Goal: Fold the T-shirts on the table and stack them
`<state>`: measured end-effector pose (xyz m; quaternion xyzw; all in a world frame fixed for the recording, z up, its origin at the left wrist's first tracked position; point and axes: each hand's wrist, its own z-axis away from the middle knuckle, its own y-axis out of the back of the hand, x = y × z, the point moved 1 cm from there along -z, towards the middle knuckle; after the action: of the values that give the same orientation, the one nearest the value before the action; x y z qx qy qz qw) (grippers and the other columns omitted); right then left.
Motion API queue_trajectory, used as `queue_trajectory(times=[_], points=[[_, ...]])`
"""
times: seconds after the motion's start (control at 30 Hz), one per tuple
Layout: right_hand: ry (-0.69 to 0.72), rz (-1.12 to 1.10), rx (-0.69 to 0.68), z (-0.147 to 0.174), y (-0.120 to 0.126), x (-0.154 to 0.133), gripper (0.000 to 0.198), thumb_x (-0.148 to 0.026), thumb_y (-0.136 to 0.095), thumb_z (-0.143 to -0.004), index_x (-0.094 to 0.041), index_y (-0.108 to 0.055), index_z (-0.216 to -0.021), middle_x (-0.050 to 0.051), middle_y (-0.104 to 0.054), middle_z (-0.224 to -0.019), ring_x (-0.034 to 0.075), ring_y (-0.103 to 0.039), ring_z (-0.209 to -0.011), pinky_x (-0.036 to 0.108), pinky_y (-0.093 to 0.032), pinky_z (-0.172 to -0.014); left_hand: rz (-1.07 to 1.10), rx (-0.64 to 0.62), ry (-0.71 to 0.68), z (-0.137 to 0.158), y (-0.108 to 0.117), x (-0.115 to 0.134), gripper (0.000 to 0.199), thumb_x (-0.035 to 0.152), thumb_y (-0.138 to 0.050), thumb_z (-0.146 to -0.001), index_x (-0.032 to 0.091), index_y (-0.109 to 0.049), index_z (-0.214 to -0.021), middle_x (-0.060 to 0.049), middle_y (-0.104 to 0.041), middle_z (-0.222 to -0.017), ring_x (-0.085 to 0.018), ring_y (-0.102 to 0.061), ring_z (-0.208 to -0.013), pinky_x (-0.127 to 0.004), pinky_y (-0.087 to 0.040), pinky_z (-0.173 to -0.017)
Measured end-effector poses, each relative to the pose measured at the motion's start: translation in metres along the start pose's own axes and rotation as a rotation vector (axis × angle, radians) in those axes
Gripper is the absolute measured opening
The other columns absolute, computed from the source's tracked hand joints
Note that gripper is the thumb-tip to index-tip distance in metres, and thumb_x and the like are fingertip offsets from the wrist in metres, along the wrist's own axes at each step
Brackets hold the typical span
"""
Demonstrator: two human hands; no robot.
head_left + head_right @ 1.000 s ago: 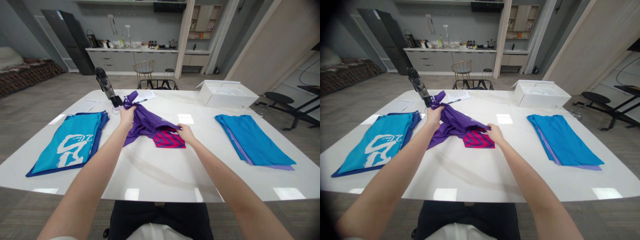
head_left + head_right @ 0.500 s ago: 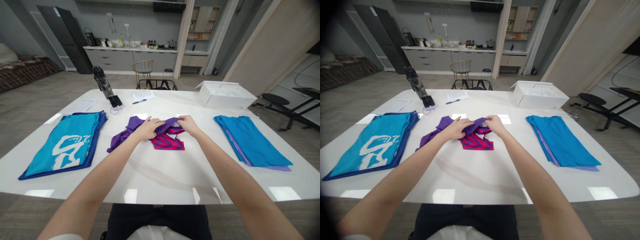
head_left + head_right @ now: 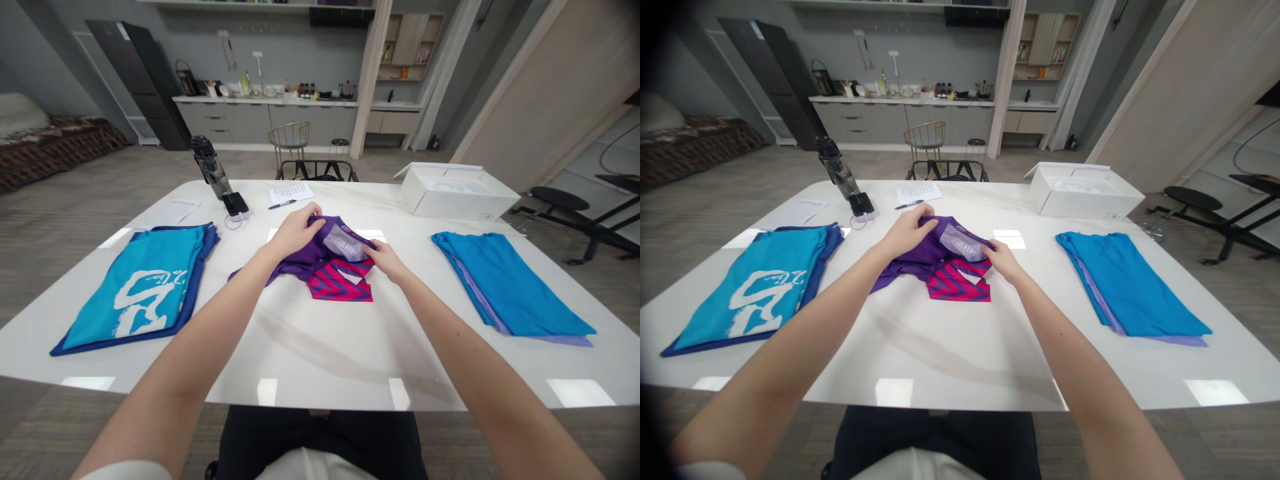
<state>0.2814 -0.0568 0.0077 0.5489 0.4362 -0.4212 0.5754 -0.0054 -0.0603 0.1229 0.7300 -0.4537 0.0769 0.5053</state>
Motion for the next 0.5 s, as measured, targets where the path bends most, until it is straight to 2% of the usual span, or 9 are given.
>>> queue_trajectory(times=[0.1,0.17,0.3,0.37,0.43,0.5], points=[[0.007,0.003,0.061,0.004,-0.004,0.002,0.039,-0.055,-0.065,-0.083,-0.019,-0.069,-0.097,0.004,-0.075,-0.093,0.021,-0.069,-0.086,0.033,-0.057,-0.078,-0.13,-0.143,-0.046,-0.009,0.012,0.005,0.02,0.035,-0.068,-0.085,0.023,-0.07,-0.101,-0.005,-0.072,-0.101,-0.025,-0.064,-0.098,-0.033,-0.045,-0.09],[0.014,-0.032,0.026,0.009,-0.006,-0.002,0.044,-0.061,-0.063,-0.084,-0.02,-0.069,-0.097,0.004,-0.075,-0.095,0.022,-0.069,-0.089,0.033,-0.057,-0.079,-0.14,-0.136,-0.018,-0.012,0.017,0.004,0.017,0.036,-0.066,-0.087,0.023,-0.073,-0.096,-0.005,-0.074,-0.099,-0.025,-0.065,-0.098,-0.034,-0.046,-0.091],[-0.007,-0.15,-0.217,0.025,-0.008,-0.015,0.05,-0.066,-0.068,-0.082,-0.021,-0.071,-0.105,0.006,-0.076,-0.099,0.024,-0.07,-0.094,0.034,-0.057,-0.084,-0.081,0.118,0.097,-0.013,0.024,0.002,0.02,0.036,-0.058,-0.093,0.022,-0.071,-0.096,-0.004,-0.075,-0.098,-0.023,-0.066,-0.097,-0.032,-0.047,-0.091],[-0.021,-0.106,-0.32,0.032,-0.011,-0.024,0.051,-0.062,-0.077,-0.077,-0.02,-0.072,-0.105,0.006,-0.075,-0.096,0.023,-0.07,-0.088,0.034,-0.057,-0.08,-0.06,0.217,0.132,-0.015,0.025,0.003,0.019,0.036,-0.057,-0.094,0.022,-0.07,-0.096,-0.003,-0.074,-0.096,-0.022,-0.065,-0.095,-0.031,-0.047,-0.089],[0.018,0.027,-0.329,0.037,-0.018,-0.033,0.051,-0.057,-0.083,-0.071,-0.02,-0.072,-0.103,0.005,-0.074,-0.095,0.019,-0.068,-0.078,0.031,-0.055,-0.072,-0.051,0.269,0.15,-0.016,0.026,0.005,0.018,0.036,-0.058,-0.094,0.021,-0.068,-0.094,-0.002,-0.073,-0.092,-0.021,-0.065,-0.092,-0.03,-0.047,-0.087],[0.091,0.18,-0.261,0.042,-0.028,-0.043,0.052,-0.056,-0.085,-0.067,-0.021,-0.072,-0.104,0.003,-0.072,-0.093,0.016,-0.064,-0.071,0.028,-0.051,-0.065,-0.059,0.3,0.173,-0.017,0.026,0.009,0.018,0.037,-0.058,-0.094,0.021,-0.067,-0.091,-0.001,-0.071,-0.086,-0.02,-0.064,-0.086,-0.03,-0.047,-0.083]])
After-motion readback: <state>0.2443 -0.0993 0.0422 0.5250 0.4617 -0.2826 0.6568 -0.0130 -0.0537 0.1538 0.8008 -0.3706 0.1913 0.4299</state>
